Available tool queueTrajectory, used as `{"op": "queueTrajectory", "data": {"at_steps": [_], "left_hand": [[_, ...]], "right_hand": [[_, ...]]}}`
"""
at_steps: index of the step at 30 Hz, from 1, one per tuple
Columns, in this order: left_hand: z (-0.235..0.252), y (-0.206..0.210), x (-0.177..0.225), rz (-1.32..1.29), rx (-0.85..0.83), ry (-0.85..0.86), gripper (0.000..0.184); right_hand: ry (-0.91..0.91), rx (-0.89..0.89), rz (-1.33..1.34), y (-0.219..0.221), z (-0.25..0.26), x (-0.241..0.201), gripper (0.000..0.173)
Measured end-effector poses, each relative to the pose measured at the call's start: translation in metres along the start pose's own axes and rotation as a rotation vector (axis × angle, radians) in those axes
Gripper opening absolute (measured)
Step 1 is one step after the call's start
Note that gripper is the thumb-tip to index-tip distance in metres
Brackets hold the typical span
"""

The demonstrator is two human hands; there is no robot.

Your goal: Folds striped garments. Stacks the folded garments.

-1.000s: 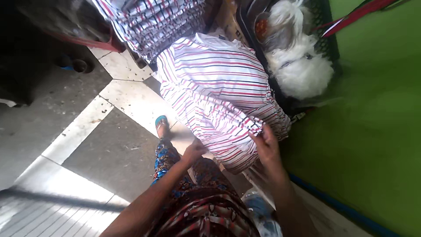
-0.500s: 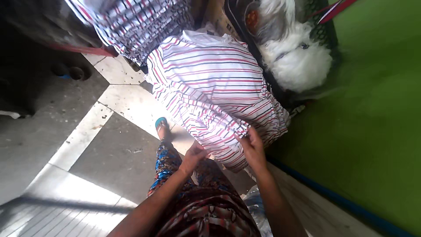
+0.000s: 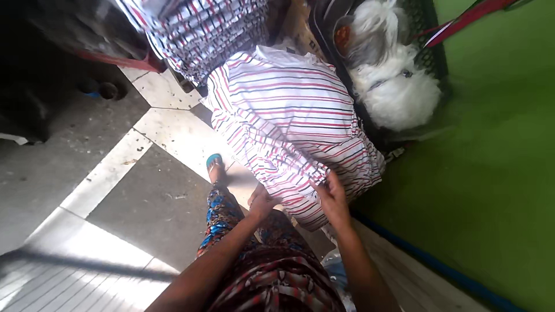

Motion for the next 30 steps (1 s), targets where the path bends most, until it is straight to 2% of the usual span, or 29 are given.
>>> {"op": "queueTrajectory", "data": {"at_steps": [4,8,12,16,18,20,23,26,28,30], "left_hand": [[-0.016,-0.007,0.005,-0.076,0.065,0.016,0.033],[-0.046,-0.007,0.009,-0.313,0.1,-0.142,0.029],[-0.064,0.018,0.01,-0.561,-0.018,-0.301,0.005],[-0.075,0.044,0.031,-0.64,-0.231,-0.282,0.011],[-0.074,0.044,0.037,-0.658,-0.235,-0.243,0.004],[-0.073,0.033,0.039,-0.639,-0.179,-0.183,0.007],[-0.075,0.008,0.042,-0.511,-0.12,0.038,0.014],[-0.088,-0.011,0.052,-0.44,-0.061,0.223,0.015],[-0.102,-0.011,0.061,-0.432,-0.052,0.269,0.013],[-0.111,-0.008,0.069,-0.429,-0.057,0.268,0.008]], "right_hand": [[-0.021,-0.002,-0.013,0.001,0.0,0.001,0.033],[-0.014,-0.014,0.007,0.006,0.002,0.005,0.033],[0.007,-0.032,-0.008,0.011,0.001,0.002,0.034],[-0.001,-0.029,-0.017,0.012,0.001,0.0,0.037],[-0.004,-0.031,-0.008,0.012,0.001,-0.001,0.035],[-0.007,-0.016,-0.016,0.007,0.001,-0.002,0.035],[-0.028,0.092,-0.028,-0.014,0.0,-0.008,0.032],[-0.129,0.215,-0.07,-0.024,-0.012,-0.023,0.033],[-0.21,0.211,-0.136,-0.005,-0.026,-0.03,0.032],[-0.287,0.099,-0.212,0.03,-0.041,-0.029,0.036]]}}
Point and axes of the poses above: each hand's wrist, its own z-axis towards the middle knuckle, its own y-axis out of the palm, x = y × z, the point moved 10 cm from there along z, towards the middle knuckle, and after that the axes turned 14 degrees about -z, right-handed, at the moved point
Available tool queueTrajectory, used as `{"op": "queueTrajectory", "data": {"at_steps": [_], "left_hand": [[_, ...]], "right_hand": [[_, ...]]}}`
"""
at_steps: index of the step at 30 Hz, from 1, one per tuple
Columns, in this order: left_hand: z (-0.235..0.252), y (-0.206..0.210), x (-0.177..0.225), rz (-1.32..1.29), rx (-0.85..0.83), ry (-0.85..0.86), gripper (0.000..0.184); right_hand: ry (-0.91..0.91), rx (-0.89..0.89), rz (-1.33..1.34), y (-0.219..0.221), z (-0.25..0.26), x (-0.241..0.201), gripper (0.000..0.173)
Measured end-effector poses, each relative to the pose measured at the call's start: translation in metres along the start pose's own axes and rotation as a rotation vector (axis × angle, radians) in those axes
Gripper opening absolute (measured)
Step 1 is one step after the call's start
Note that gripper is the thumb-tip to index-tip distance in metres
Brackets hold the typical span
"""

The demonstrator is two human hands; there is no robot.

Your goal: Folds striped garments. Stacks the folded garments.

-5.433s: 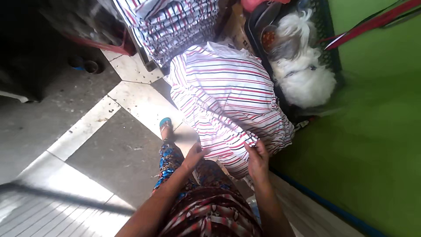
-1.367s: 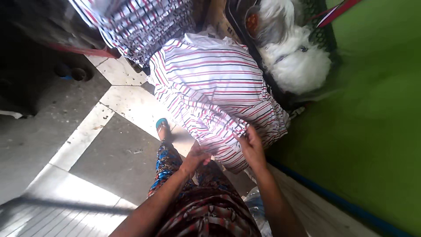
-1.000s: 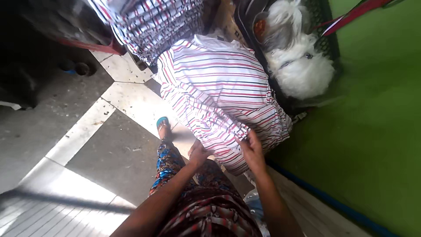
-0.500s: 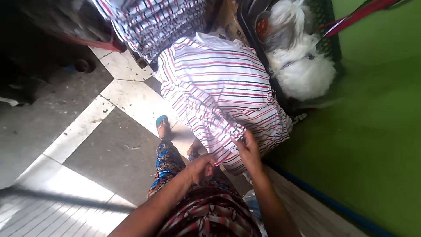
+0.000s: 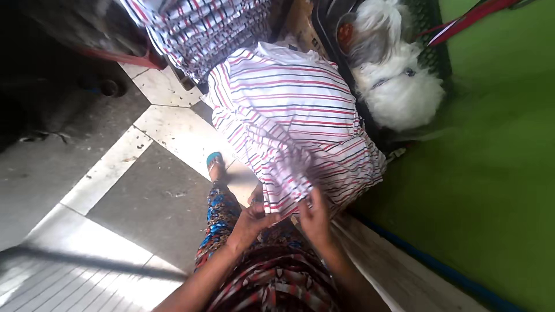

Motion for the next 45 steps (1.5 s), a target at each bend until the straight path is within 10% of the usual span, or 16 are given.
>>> {"op": "queueTrajectory", "data": {"at_steps": [10,45], "left_hand": [[-0.011,0.008,0.009,-0.152,0.058,-0.252,0.01],[0.011,0.027,0.043,0.248,0.025,-0.139,0.025]], "right_hand": [[-0.129,-0.04,-0.102,0.029,-0.017,-0.011,0.04],[-0.268,-0.17,0.224,-0.002,-0.008,0.0,0.036]]}}
Point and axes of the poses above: each hand's wrist, its own z-axis towards the middle knuckle, its own y-axis out of the palm, x = y × z, the point moved 10 cm from there along z, towards the middle knuckle, and after that the axes turned 14 degrees about -z, right-handed, at the moved point
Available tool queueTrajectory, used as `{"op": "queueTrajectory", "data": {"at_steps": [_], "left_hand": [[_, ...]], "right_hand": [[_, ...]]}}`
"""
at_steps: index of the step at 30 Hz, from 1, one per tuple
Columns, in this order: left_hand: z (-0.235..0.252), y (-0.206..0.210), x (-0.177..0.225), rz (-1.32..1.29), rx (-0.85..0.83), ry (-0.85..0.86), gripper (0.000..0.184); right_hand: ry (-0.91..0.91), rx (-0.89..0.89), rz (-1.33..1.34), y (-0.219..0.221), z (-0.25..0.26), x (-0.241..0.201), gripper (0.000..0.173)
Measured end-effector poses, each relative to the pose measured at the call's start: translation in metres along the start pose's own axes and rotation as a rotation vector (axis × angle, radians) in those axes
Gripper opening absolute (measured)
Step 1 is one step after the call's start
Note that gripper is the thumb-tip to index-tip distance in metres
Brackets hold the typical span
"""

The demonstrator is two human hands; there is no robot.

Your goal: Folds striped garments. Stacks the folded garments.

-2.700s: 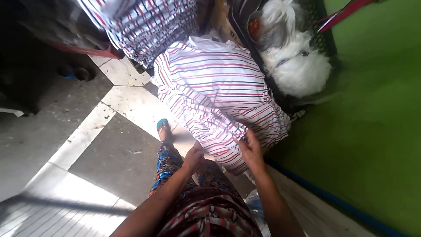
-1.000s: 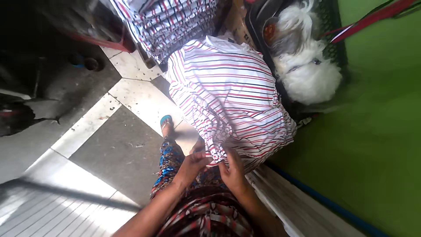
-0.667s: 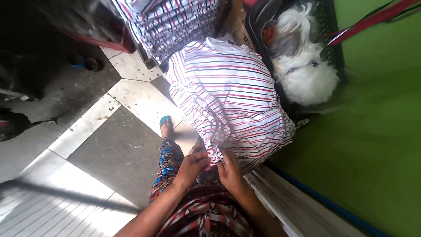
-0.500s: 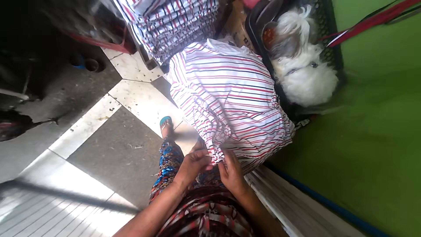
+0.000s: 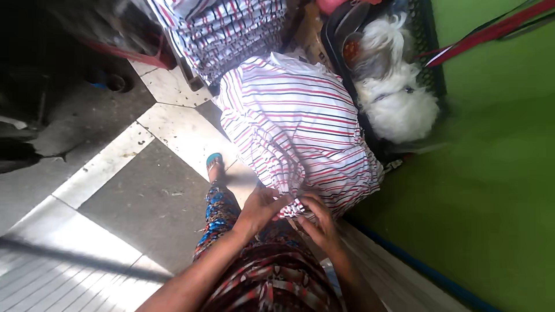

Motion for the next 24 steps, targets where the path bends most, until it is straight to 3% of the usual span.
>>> {"op": "queueTrajectory", "data": {"at_steps": [5,12,19,24], "left_hand": [[0.01,0.006,0.003,0.158,-0.033,-0.024,0.027],[0.014,0.012,0.008,0.222,-0.044,-0.043,0.026],[0.018,0.017,0.008,0.215,-0.055,-0.066,0.024],[0.02,0.02,0.008,0.227,-0.069,-0.073,0.028]], "right_hand": [[0.193,-0.084,0.055,-0.006,0.01,0.008,0.028],[0.329,-0.113,0.019,-0.011,0.018,0.016,0.026],[0.245,-0.058,0.057,-0.014,0.015,0.018,0.022],[0.289,-0.114,0.087,-0.011,0.014,0.02,0.025]]}}
Point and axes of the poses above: each hand's wrist, its own z-axis towards the middle knuckle, its own y-axis out of the palm, x = y × z, the point moved 10 cm from there along z, towards the middle knuckle, and after that the axes turned 14 degrees about -z, right-handed, at the moved point
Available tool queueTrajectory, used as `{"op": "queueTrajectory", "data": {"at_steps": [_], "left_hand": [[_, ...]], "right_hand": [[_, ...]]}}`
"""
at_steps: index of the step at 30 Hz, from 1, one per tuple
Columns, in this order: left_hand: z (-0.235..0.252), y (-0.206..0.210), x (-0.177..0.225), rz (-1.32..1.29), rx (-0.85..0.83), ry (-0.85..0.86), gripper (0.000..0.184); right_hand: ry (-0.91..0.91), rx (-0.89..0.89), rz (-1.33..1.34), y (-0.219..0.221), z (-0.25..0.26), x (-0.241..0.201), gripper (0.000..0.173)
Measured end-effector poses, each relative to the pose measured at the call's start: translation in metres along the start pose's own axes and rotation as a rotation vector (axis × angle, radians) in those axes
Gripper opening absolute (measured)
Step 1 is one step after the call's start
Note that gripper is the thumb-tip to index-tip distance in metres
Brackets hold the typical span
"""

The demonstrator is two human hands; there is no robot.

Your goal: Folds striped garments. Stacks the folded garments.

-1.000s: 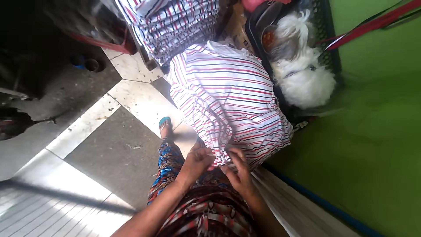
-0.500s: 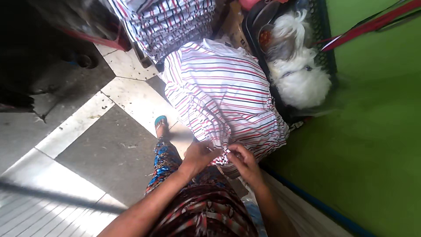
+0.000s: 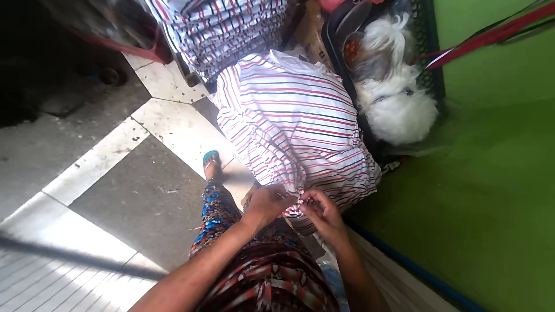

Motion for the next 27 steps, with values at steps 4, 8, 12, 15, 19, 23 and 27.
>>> {"op": "queueTrajectory", "data": {"at_steps": [4,8,12,15,19,23,27], "left_hand": [[0.002,-0.001,0.001,0.024,-0.002,-0.009,0.029],[0.004,0.001,0.001,-0.003,-0.016,-0.005,0.03],[0.008,0.003,0.002,0.016,-0.01,0.003,0.032],[0.01,0.005,0.005,0.043,-0.004,0.003,0.034],[0.012,0.006,0.005,0.06,-0.002,0.009,0.034],[0.012,0.005,0.004,0.05,-0.003,0.027,0.034],[0.01,0.006,0.003,-0.004,-0.019,0.017,0.028]], "right_hand": [[0.068,-0.042,0.001,0.0,0.001,0.003,0.023],[0.098,-0.049,0.009,-0.001,0.001,0.008,0.023],[0.019,-0.014,0.025,-0.002,0.001,0.007,0.02],[0.008,0.001,0.067,-0.002,0.002,0.008,0.022],[0.082,-0.009,0.082,0.0,0.0,0.013,0.024],[0.134,-0.006,0.069,-0.001,-0.001,0.017,0.02],[0.115,0.001,0.071,0.001,0.0,0.017,0.017]]}}
Point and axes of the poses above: each hand's wrist, its own z-axis towards the middle knuckle, its own y-axis out of the palm, x = y × z, the point moved 10 cm from there along z, towards the middle knuckle, and after that the axes turned 14 degrees about -z, right-handed, at the moved point
